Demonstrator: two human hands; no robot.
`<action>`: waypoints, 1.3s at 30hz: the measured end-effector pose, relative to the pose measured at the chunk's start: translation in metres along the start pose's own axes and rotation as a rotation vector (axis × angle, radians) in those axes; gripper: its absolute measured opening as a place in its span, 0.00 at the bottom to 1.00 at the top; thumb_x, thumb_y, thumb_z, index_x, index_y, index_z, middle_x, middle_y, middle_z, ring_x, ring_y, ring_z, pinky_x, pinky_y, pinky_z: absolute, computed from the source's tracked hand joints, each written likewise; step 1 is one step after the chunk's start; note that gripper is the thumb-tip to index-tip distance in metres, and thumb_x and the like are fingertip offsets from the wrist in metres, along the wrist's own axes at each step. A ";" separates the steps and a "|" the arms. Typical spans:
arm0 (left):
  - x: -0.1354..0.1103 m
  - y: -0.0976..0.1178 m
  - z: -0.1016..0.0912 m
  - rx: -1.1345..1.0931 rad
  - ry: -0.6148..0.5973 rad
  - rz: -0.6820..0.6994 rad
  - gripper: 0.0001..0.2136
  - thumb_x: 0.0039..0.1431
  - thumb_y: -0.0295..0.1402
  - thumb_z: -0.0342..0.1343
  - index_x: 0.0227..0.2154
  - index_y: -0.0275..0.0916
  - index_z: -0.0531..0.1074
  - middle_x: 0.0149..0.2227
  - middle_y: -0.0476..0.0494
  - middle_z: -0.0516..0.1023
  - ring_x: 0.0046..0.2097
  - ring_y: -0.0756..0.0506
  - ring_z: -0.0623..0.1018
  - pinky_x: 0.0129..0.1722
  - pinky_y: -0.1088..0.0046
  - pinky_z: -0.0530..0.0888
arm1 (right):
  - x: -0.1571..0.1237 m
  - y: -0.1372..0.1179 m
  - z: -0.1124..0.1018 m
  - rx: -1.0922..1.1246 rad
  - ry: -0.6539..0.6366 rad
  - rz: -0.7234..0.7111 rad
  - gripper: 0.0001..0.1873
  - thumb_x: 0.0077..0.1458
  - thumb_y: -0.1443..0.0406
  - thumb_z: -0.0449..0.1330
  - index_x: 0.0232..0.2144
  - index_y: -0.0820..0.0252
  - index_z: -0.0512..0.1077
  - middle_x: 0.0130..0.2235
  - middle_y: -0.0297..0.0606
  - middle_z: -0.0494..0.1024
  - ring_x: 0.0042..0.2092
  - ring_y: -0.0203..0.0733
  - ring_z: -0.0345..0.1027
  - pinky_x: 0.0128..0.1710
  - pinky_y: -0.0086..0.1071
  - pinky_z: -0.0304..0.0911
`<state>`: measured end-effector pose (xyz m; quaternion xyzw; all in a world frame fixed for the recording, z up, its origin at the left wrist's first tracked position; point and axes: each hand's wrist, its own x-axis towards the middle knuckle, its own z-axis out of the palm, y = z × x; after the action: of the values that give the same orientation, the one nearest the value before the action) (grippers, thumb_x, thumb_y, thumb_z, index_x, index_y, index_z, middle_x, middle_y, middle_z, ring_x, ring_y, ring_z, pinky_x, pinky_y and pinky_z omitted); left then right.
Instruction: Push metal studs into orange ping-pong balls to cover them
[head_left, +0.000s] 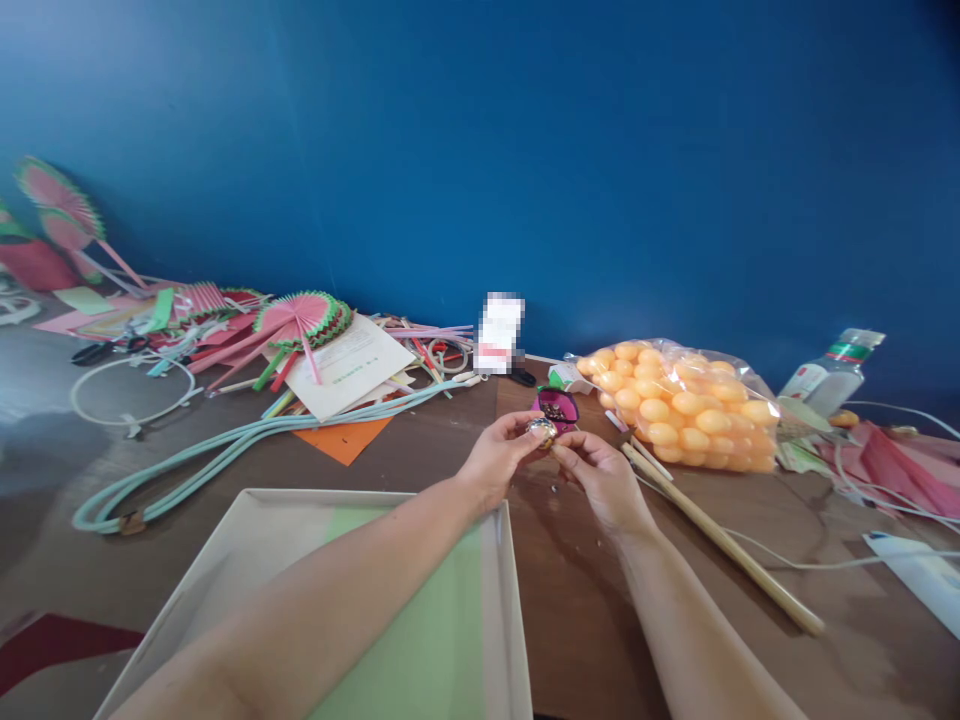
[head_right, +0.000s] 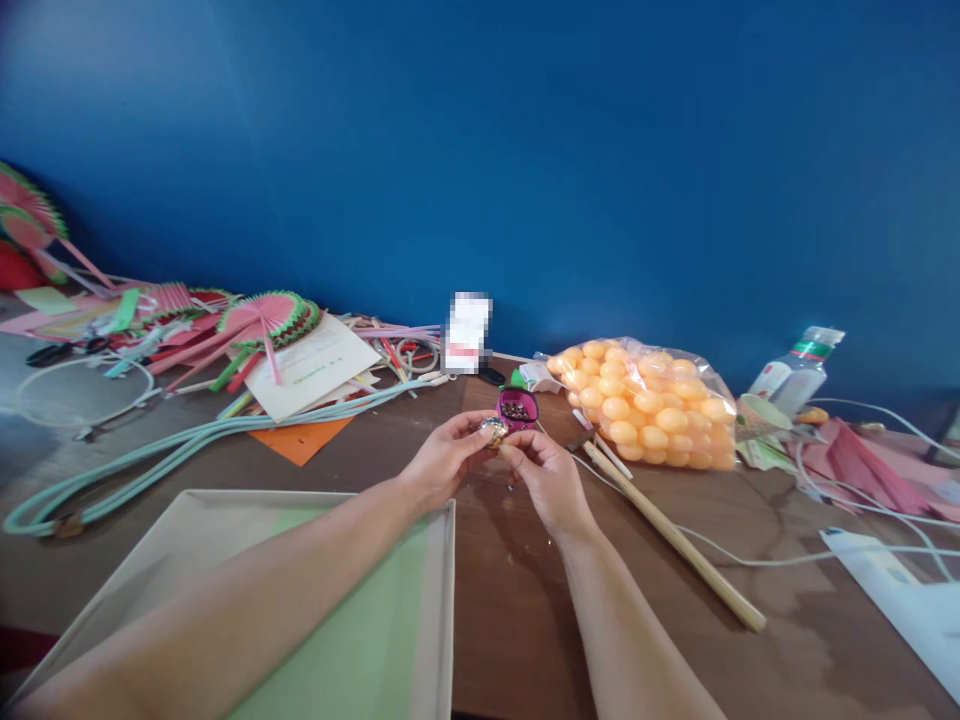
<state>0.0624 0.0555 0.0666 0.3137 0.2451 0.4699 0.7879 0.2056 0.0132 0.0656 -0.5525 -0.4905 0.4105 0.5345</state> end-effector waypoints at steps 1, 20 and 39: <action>0.000 0.000 0.000 -0.001 0.000 -0.004 0.17 0.43 0.30 0.66 0.38 0.33 0.73 0.39 0.39 0.77 0.39 0.47 0.76 0.49 0.62 0.70 | 0.000 0.000 0.000 0.003 0.001 0.001 0.13 0.44 0.55 0.67 0.29 0.57 0.74 0.23 0.30 0.71 0.23 0.34 0.60 0.24 0.29 0.59; 0.001 -0.001 -0.001 0.006 -0.002 0.000 0.19 0.43 0.31 0.66 0.39 0.32 0.72 0.40 0.38 0.77 0.40 0.46 0.76 0.50 0.61 0.69 | 0.000 0.001 0.002 0.045 0.003 0.000 0.13 0.45 0.56 0.67 0.29 0.58 0.73 0.20 0.29 0.67 0.22 0.32 0.57 0.22 0.27 0.56; 0.000 -0.001 0.000 0.033 0.014 0.011 0.19 0.43 0.31 0.66 0.39 0.32 0.72 0.38 0.38 0.77 0.40 0.46 0.76 0.50 0.61 0.69 | 0.000 0.000 -0.002 0.005 -0.043 -0.014 0.12 0.47 0.58 0.66 0.30 0.59 0.73 0.26 0.31 0.71 0.24 0.32 0.62 0.25 0.27 0.59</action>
<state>0.0630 0.0549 0.0656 0.3245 0.2564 0.4721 0.7785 0.2078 0.0126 0.0658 -0.5386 -0.5049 0.4198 0.5280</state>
